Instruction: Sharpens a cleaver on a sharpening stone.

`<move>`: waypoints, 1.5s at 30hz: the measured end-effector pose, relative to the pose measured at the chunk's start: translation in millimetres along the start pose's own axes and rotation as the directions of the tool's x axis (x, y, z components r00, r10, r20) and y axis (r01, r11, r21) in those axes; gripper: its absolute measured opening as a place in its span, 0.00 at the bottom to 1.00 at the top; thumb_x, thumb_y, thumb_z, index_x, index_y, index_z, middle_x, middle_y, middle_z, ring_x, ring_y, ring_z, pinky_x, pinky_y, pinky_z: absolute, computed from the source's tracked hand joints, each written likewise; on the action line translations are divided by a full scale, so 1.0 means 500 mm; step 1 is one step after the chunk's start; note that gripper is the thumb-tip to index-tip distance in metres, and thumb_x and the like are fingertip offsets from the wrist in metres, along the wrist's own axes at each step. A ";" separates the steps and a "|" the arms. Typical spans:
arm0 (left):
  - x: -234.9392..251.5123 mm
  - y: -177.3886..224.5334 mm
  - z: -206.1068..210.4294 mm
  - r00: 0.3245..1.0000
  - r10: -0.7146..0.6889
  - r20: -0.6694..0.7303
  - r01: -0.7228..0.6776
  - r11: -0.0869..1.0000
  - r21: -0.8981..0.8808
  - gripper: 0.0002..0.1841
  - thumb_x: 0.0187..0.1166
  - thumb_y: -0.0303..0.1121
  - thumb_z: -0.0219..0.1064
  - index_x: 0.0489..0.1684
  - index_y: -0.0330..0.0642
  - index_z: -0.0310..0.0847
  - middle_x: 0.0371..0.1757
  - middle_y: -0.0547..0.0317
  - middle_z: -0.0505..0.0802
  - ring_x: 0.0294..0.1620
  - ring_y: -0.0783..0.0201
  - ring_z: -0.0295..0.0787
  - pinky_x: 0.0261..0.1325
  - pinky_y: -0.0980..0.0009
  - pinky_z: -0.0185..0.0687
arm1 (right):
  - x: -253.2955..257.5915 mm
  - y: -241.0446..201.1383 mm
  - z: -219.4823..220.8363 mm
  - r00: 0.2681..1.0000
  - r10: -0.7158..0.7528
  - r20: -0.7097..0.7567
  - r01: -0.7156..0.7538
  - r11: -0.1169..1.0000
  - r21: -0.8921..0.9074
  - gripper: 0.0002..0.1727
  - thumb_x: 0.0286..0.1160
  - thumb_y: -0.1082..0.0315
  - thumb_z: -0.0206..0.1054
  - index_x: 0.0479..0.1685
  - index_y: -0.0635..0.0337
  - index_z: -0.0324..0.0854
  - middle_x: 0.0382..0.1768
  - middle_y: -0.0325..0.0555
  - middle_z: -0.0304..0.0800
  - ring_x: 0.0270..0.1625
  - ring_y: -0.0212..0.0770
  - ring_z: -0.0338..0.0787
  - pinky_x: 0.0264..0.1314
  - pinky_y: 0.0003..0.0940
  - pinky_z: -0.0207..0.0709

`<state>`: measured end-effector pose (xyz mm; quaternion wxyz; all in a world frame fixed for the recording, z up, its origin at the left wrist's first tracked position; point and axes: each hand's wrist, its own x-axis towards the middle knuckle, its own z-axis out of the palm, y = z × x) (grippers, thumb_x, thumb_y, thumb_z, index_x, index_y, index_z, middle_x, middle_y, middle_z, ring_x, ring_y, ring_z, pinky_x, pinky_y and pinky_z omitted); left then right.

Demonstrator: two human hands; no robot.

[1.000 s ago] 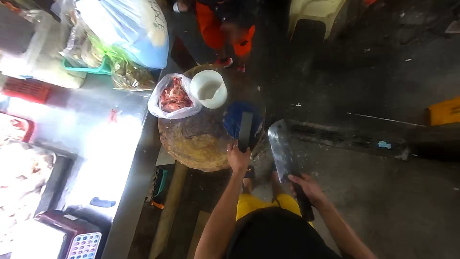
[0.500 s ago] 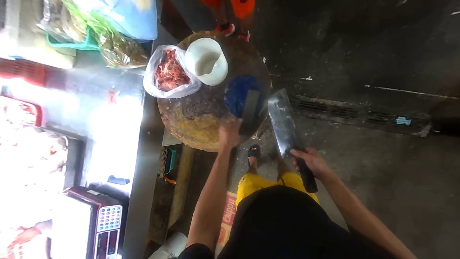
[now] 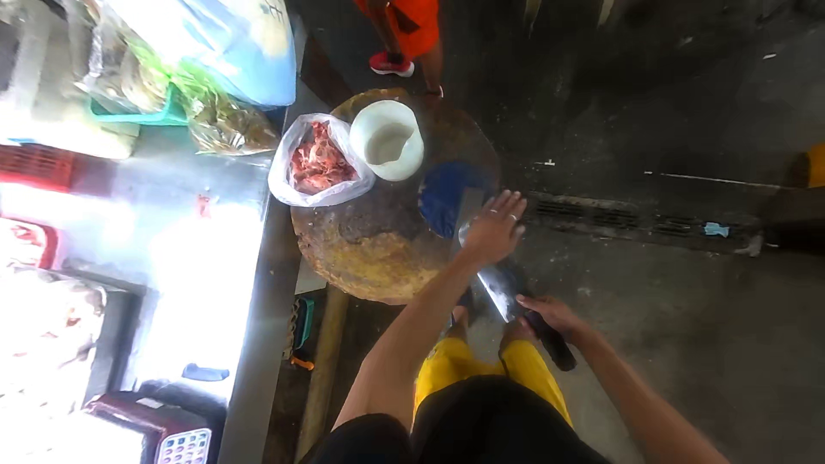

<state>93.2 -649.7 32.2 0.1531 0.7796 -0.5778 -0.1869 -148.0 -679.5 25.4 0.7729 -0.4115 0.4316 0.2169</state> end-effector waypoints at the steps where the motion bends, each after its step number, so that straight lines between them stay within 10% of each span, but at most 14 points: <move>1: 0.015 -0.009 0.027 0.996 0.072 0.044 -0.074 0.996 0.050 0.30 0.91 0.47 0.52 0.91 0.46 0.63 0.94 0.58 0.64 0.97 0.58 0.45 0.97 0.55 0.36 | 0.003 -0.005 0.002 0.999 0.011 -0.038 -0.013 0.999 -0.052 0.23 0.91 0.49 0.57 0.51 0.64 0.81 0.23 0.46 0.87 0.21 0.40 0.89 0.28 0.35 0.89; 9: -0.074 0.008 0.075 0.997 -0.040 0.070 0.038 0.999 0.039 0.42 0.86 0.67 0.42 0.97 0.51 0.49 0.98 0.56 0.49 0.99 0.54 0.31 0.97 0.45 0.28 | -0.066 -0.043 -0.060 0.976 0.215 0.032 -0.191 0.918 -0.348 0.28 0.84 0.39 0.62 0.53 0.60 0.80 0.24 0.44 0.85 0.19 0.39 0.85 0.24 0.35 0.84; 15: 0.151 -0.067 0.034 0.992 0.102 -0.080 -0.091 0.988 0.126 0.41 0.85 0.60 0.53 0.96 0.49 0.50 0.97 0.55 0.54 0.98 0.56 0.36 0.98 0.51 0.30 | 0.021 -0.168 -0.073 0.993 0.020 -0.119 -0.050 0.965 -0.256 0.25 0.88 0.44 0.60 0.54 0.61 0.80 0.22 0.43 0.84 0.17 0.37 0.83 0.21 0.33 0.83; 21: -0.074 0.024 0.075 0.976 -0.210 -0.055 0.212 0.976 0.042 0.41 0.86 0.65 0.46 0.95 0.49 0.55 0.96 0.53 0.57 0.98 0.50 0.41 0.96 0.44 0.34 | -0.052 -0.055 -0.083 0.978 0.203 0.041 -0.163 0.878 -0.450 0.30 0.83 0.37 0.62 0.49 0.60 0.83 0.23 0.44 0.86 0.20 0.39 0.84 0.26 0.37 0.83; 28: 0.235 -0.177 -0.040 0.981 0.116 -0.154 -0.086 0.977 0.193 0.43 0.85 0.58 0.56 0.95 0.42 0.51 0.96 0.51 0.58 0.98 0.56 0.42 0.98 0.55 0.33 | 0.137 -0.225 0.007 0.954 -0.225 -0.199 0.156 0.936 -0.315 0.24 0.84 0.45 0.67 0.47 0.62 0.84 0.19 0.42 0.85 0.16 0.37 0.84 0.21 0.34 0.84; 32: 0.022 -0.064 0.037 0.992 -0.023 -0.126 0.042 0.988 0.146 0.45 0.85 0.64 0.50 0.96 0.45 0.46 0.98 0.56 0.50 0.99 0.56 0.34 0.99 0.48 0.29 | 0.021 -0.041 0.036 0.984 -0.026 -0.178 -0.068 0.861 -0.503 0.35 0.63 0.41 0.81 0.58 0.62 0.86 0.40 0.54 0.94 0.40 0.50 0.94 0.51 0.56 0.89; 35: -0.132 0.004 0.076 0.992 -0.119 -0.036 0.120 0.992 0.036 0.44 0.84 0.68 0.47 0.94 0.48 0.55 0.96 0.53 0.57 0.98 0.51 0.41 0.96 0.45 0.36 | -0.046 0.090 0.068 0.988 0.052 -0.148 -0.117 0.873 -0.474 0.30 0.62 0.41 0.82 0.49 0.60 0.89 0.35 0.49 0.94 0.34 0.45 0.94 0.44 0.51 0.89; 42: 0.291 -0.215 -0.057 0.963 0.185 -0.196 -0.153 0.974 0.169 0.45 0.84 0.63 0.53 0.95 0.41 0.51 0.95 0.51 0.59 0.97 0.54 0.44 0.97 0.52 0.37 | 0.166 -0.279 0.067 0.911 -0.259 -0.322 0.123 0.914 -0.387 0.24 0.71 0.48 0.79 0.49 0.62 0.86 0.22 0.44 0.88 0.19 0.38 0.87 0.28 0.38 0.87; 45: 0.269 -0.209 -0.061 0.955 0.181 -0.237 -0.142 0.975 0.172 0.44 0.86 0.61 0.52 0.95 0.38 0.48 0.96 0.53 0.58 0.98 0.56 0.42 0.98 0.55 0.37 | 0.162 -0.230 0.077 0.905 -0.269 -0.331 0.113 0.899 -0.422 0.26 0.69 0.46 0.79 0.49 0.60 0.85 0.23 0.45 0.89 0.19 0.40 0.88 0.26 0.41 0.88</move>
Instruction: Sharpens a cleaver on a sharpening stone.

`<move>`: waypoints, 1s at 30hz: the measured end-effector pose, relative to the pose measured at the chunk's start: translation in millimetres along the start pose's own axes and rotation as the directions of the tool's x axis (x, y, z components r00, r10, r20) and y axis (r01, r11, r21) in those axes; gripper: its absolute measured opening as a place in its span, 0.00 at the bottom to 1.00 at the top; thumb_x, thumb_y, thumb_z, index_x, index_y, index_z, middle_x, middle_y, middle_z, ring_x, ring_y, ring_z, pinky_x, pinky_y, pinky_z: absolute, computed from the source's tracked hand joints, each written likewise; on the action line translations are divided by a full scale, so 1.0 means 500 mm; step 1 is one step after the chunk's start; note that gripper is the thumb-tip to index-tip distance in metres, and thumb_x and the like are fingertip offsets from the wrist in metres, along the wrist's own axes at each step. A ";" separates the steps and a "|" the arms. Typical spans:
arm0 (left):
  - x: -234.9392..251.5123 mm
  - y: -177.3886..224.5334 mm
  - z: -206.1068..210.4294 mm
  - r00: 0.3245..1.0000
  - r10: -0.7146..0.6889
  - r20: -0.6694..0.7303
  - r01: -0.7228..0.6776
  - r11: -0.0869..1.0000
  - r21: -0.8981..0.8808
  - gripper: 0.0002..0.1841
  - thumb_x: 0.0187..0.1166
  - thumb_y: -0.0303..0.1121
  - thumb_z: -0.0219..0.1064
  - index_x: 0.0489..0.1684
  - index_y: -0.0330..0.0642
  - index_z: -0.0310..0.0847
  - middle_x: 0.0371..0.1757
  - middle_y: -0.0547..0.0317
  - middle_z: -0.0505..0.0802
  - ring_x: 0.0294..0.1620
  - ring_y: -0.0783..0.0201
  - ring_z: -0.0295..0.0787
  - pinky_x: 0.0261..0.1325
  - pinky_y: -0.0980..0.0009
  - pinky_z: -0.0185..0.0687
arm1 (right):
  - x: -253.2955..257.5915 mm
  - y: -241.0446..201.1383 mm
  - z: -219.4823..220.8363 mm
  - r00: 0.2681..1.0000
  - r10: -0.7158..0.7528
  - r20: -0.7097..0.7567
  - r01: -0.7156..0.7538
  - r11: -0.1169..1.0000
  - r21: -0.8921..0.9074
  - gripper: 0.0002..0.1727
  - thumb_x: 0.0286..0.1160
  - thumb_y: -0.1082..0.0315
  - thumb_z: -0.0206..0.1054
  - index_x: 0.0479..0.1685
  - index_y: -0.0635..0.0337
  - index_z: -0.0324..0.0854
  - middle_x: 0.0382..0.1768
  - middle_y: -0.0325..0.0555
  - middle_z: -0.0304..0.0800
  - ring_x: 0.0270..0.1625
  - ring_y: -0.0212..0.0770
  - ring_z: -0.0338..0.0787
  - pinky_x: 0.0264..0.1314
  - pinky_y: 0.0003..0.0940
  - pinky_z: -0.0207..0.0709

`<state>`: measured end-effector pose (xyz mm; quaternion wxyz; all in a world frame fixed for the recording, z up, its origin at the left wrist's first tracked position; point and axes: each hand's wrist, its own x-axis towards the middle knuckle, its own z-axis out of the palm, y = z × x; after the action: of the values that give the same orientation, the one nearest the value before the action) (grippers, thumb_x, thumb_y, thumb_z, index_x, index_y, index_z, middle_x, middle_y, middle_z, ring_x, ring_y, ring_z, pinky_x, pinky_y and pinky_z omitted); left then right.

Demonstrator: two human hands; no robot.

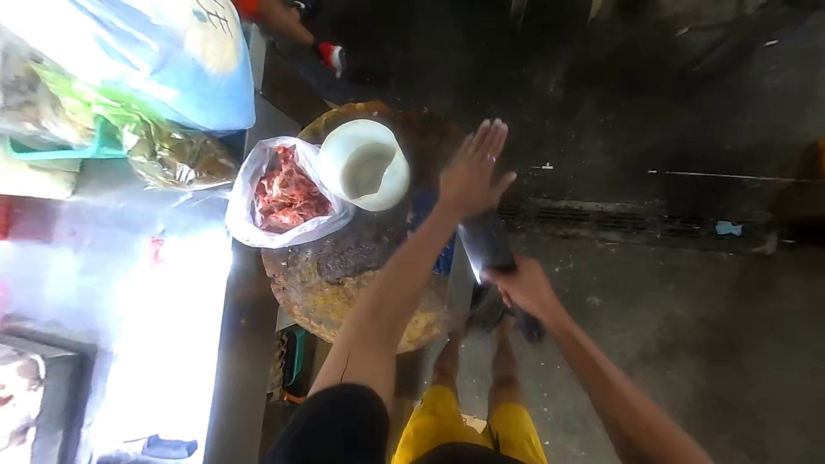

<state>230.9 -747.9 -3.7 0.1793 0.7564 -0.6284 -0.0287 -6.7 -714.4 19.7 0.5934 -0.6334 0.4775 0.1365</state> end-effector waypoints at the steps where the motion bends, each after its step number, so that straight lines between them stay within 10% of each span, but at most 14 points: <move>1: -0.064 0.045 0.001 1.000 -0.029 0.008 0.029 1.000 0.005 0.44 0.86 0.61 0.51 0.95 0.39 0.48 0.96 0.54 0.56 0.98 0.56 0.40 0.99 0.54 0.35 | -0.053 0.044 0.020 0.999 0.040 0.019 -0.040 0.998 -0.039 0.28 0.67 0.44 0.80 0.51 0.60 0.86 0.27 0.48 0.91 0.24 0.44 0.91 0.32 0.46 0.90; 3: -0.234 0.161 0.001 0.986 -0.112 0.123 0.117 0.993 -0.030 0.44 0.87 0.62 0.49 0.97 0.43 0.44 0.98 0.56 0.50 0.99 0.57 0.33 1.00 0.52 0.30 | -0.193 0.143 0.062 0.985 0.148 0.085 -0.143 0.987 -0.069 0.33 0.63 0.45 0.82 0.58 0.62 0.85 0.40 0.53 0.94 0.41 0.49 0.95 0.51 0.55 0.90; 6: -0.377 0.267 -0.017 0.951 -0.167 0.261 0.214 0.962 -0.167 0.41 0.86 0.64 0.49 0.95 0.48 0.53 0.96 0.54 0.57 0.98 0.54 0.41 0.97 0.49 0.36 | -0.313 0.249 0.096 0.973 0.189 0.129 -0.182 0.981 -0.065 0.32 0.60 0.45 0.84 0.55 0.62 0.88 0.41 0.52 0.96 0.43 0.47 0.96 0.52 0.54 0.89; 14: 0.091 -0.033 0.013 1.000 -0.015 0.000 0.015 0.999 -0.031 0.43 0.87 0.61 0.51 0.95 0.41 0.49 0.95 0.55 0.59 0.97 0.59 0.43 0.98 0.58 0.36 | 0.058 -0.069 -0.037 0.995 -0.073 -0.074 0.076 0.996 0.048 0.23 0.71 0.51 0.80 0.49 0.63 0.85 0.21 0.44 0.88 0.17 0.37 0.86 0.24 0.36 0.87; 22: -0.347 0.282 -0.004 0.940 -0.198 0.279 0.250 0.954 -0.165 0.39 0.89 0.57 0.49 0.95 0.43 0.52 0.96 0.57 0.59 0.98 0.58 0.43 0.97 0.53 0.37 | -0.307 0.244 0.059 0.979 0.150 0.139 -0.139 0.987 -0.086 0.34 0.61 0.46 0.83 0.58 0.66 0.87 0.45 0.56 0.96 0.50 0.51 0.96 0.61 0.57 0.87; 30: 0.109 -0.033 0.002 0.996 -0.085 0.023 0.086 0.995 -0.056 0.37 0.88 0.49 0.56 0.95 0.44 0.51 0.94 0.59 0.64 0.95 0.60 0.53 0.96 0.60 0.45 | 0.081 -0.063 -0.056 0.991 -0.111 -0.071 0.109 0.994 -0.030 0.25 0.70 0.46 0.79 0.50 0.60 0.87 0.26 0.47 0.91 0.21 0.43 0.90 0.29 0.45 0.90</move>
<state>257.4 -797.9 0.3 0.1927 0.7768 -0.5963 -0.0621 27.0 -762.2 16.6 0.5741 -0.6710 0.4611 0.0866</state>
